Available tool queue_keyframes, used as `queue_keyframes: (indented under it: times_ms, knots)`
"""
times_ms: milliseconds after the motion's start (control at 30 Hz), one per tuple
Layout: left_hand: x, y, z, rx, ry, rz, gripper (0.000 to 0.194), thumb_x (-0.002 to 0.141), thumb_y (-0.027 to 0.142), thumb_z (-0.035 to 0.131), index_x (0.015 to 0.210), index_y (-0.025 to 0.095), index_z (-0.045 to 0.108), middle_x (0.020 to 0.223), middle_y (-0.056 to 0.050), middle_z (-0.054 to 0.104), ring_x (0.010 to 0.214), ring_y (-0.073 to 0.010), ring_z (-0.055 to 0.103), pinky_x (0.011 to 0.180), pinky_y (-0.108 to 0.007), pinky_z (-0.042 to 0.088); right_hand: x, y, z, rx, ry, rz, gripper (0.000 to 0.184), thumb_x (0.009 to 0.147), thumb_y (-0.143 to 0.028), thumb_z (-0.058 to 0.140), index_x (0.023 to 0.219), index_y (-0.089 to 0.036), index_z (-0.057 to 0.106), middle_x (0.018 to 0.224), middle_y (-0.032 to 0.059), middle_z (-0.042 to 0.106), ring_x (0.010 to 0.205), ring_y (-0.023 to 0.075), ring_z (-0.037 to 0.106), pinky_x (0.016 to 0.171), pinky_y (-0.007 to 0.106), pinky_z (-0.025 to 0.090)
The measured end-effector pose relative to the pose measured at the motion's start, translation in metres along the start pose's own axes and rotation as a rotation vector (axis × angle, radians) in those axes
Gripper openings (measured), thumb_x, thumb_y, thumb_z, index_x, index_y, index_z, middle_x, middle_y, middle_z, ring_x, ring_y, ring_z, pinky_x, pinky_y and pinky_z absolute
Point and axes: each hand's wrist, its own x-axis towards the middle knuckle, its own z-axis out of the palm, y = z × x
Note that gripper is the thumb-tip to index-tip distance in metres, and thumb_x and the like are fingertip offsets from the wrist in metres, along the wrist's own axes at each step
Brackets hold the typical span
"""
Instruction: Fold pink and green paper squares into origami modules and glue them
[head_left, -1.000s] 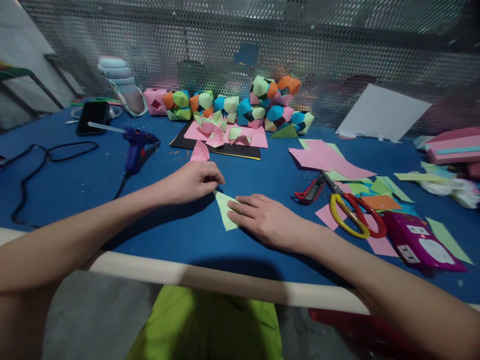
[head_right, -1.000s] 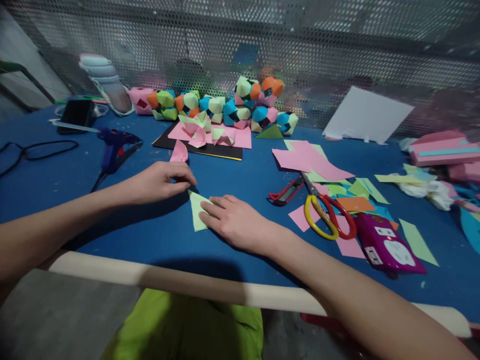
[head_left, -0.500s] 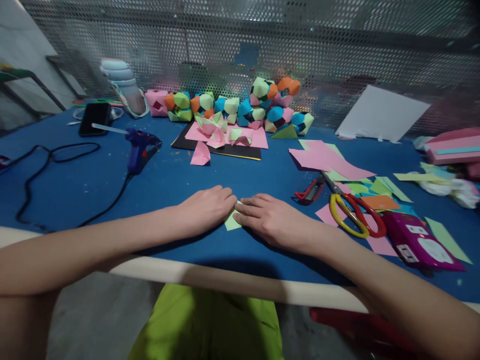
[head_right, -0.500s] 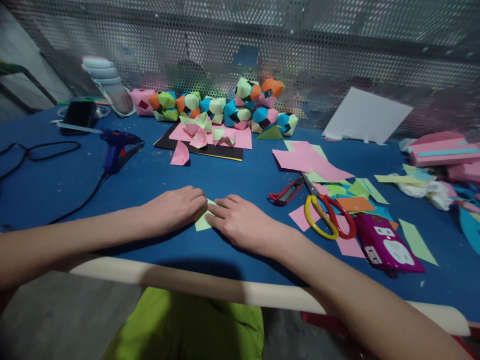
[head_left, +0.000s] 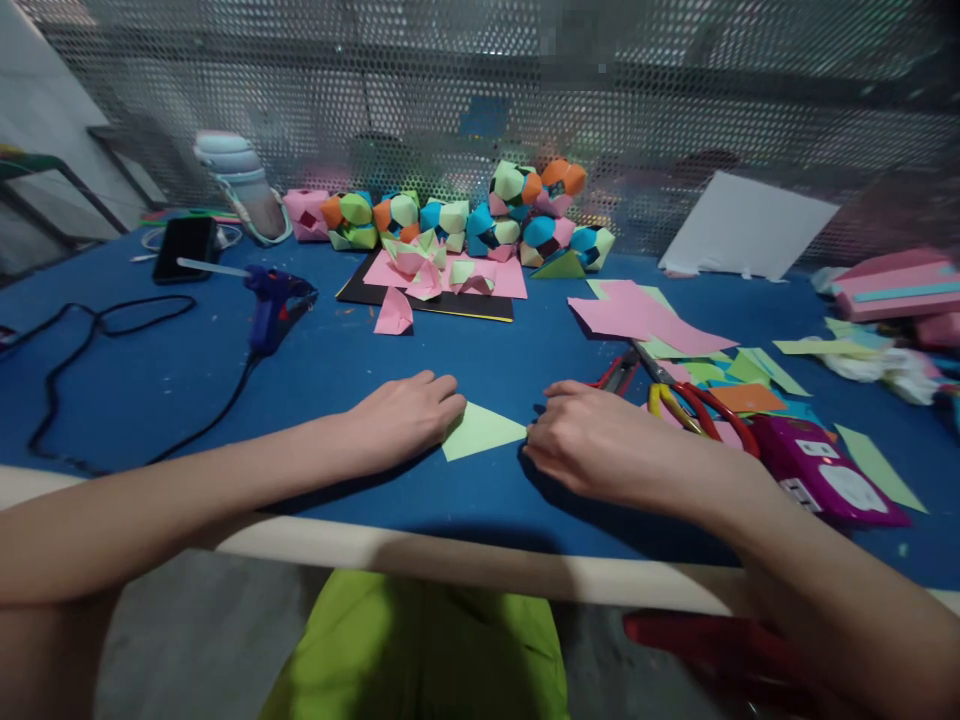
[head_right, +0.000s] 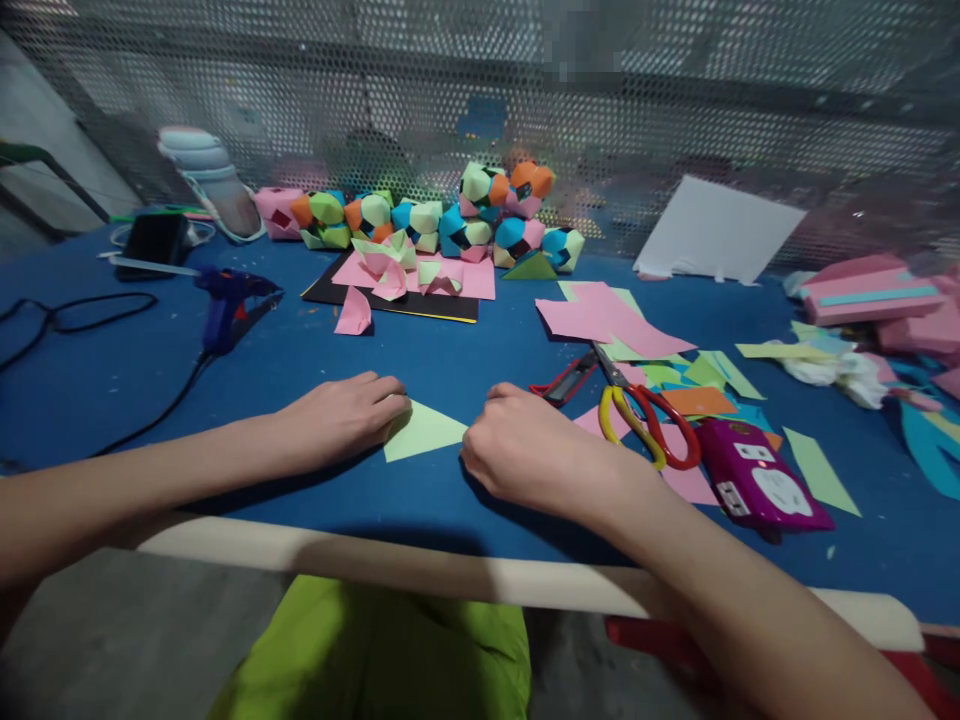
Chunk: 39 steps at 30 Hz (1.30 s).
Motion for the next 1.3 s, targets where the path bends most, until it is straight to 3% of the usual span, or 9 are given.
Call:
queue_keyframes:
  times_ms: [200,300,400,467,533,633,800,1000,1300]
  knots:
    - [-0.002,0.001,0.000,0.006,0.029,0.044,0.032,0.091,0.016,0.041,0.119,0.027,0.050,0.126,-0.005,0.056,0.076,-0.0187,0.051,0.048,-0.026,0.033,-0.007,-0.001,-0.006,-0.016,-0.070,0.058,0.032,0.087,-0.019,0.047,0.061,-0.015,0.064,0.059,0.0070,0.065,0.054,0.0160,0.054,0.072,0.035,0.035]
    - [-0.001,0.003,-0.003,0.013,0.005,0.047,0.032,0.090,0.015,0.044,0.118,0.026,0.052,0.129,-0.005,0.056,0.079,-0.0195,0.054,0.049,-0.026,0.035,-0.007,0.004,-0.006,0.012,0.009,0.147,0.031,0.087,-0.021,0.047,0.062,-0.015,0.063,0.060,0.0074,0.065,0.057,0.0176,0.055,0.069,0.034,0.036]
    - [0.001,0.005,-0.007,0.035,-0.048,0.051,0.033,0.089,0.014,0.044,0.118,0.024,0.054,0.132,-0.007,0.054,0.083,-0.0210,0.055,0.051,-0.027,0.040,0.002,0.007,0.001,0.040,0.196,0.222,0.020,0.085,-0.014,0.046,0.078,-0.014,0.065,0.076,0.0108,0.068,0.074,0.0219,0.060,0.069,0.033,0.038]
    - [0.001,0.005,-0.008,0.054,-0.073,0.056,0.034,0.088,0.012,0.044,0.120,0.021,0.053,0.132,-0.009,0.053,0.085,-0.0227,0.056,0.052,-0.029,0.042,0.011,0.005,0.011,0.113,0.289,0.147,0.024,0.082,-0.008,0.045,0.097,-0.012,0.064,0.097,0.0133,0.068,0.092,0.0240,0.059,0.077,0.034,0.041]
    - [0.001,0.006,-0.008,0.046,-0.064,0.064,0.035,0.086,0.010,0.044,0.119,0.019,0.053,0.130,-0.010,0.055,0.085,-0.0228,0.056,0.052,-0.030,0.044,0.018,0.001,0.021,0.213,0.302,0.025,0.034,0.083,-0.007,0.042,0.113,-0.009,0.057,0.113,0.0159,0.063,0.105,0.0237,0.056,0.085,0.035,0.042]
    - [0.000,0.007,-0.005,0.025,-0.035,0.070,0.036,0.085,0.007,0.042,0.118,0.018,0.054,0.127,-0.011,0.056,0.083,-0.0215,0.057,0.053,-0.030,0.045,0.022,-0.004,0.029,0.281,0.280,-0.002,0.045,0.082,-0.005,0.042,0.126,-0.005,0.046,0.118,0.0194,0.060,0.107,0.0241,0.056,0.088,0.038,0.043]
    - [0.000,-0.004,-0.001,-0.035,0.015,0.056,0.030,0.089,0.014,0.041,0.115,0.020,0.055,0.122,-0.008,0.059,0.087,-0.0207,0.055,0.059,-0.029,0.044,0.014,0.005,0.023,0.337,0.254,0.065,0.034,0.087,-0.013,0.045,0.121,-0.015,0.052,0.106,0.0128,0.065,0.098,0.0217,0.059,0.082,0.034,0.043]
    - [0.004,-0.030,0.007,-0.222,0.135,-0.045,0.025,0.091,0.026,0.041,0.105,0.018,0.060,0.097,-0.008,0.063,0.092,-0.0197,0.054,0.075,-0.029,0.044,0.011,0.011,0.018,0.291,0.187,0.154,0.031,0.088,-0.030,0.053,0.115,-0.016,0.056,0.095,0.0112,0.064,0.088,0.0235,0.058,0.072,0.032,0.042]
    - [0.005,-0.036,0.005,-0.379,0.143,-0.064,0.024,0.086,0.020,0.045,0.102,0.017,0.062,0.088,-0.006,0.061,0.079,-0.0154,0.057,0.070,-0.025,0.043,0.018,0.014,0.028,0.190,0.246,0.123,0.024,0.090,-0.013,0.044,0.109,-0.015,0.059,0.090,0.0087,0.064,0.080,0.0188,0.055,0.068,0.029,0.034]
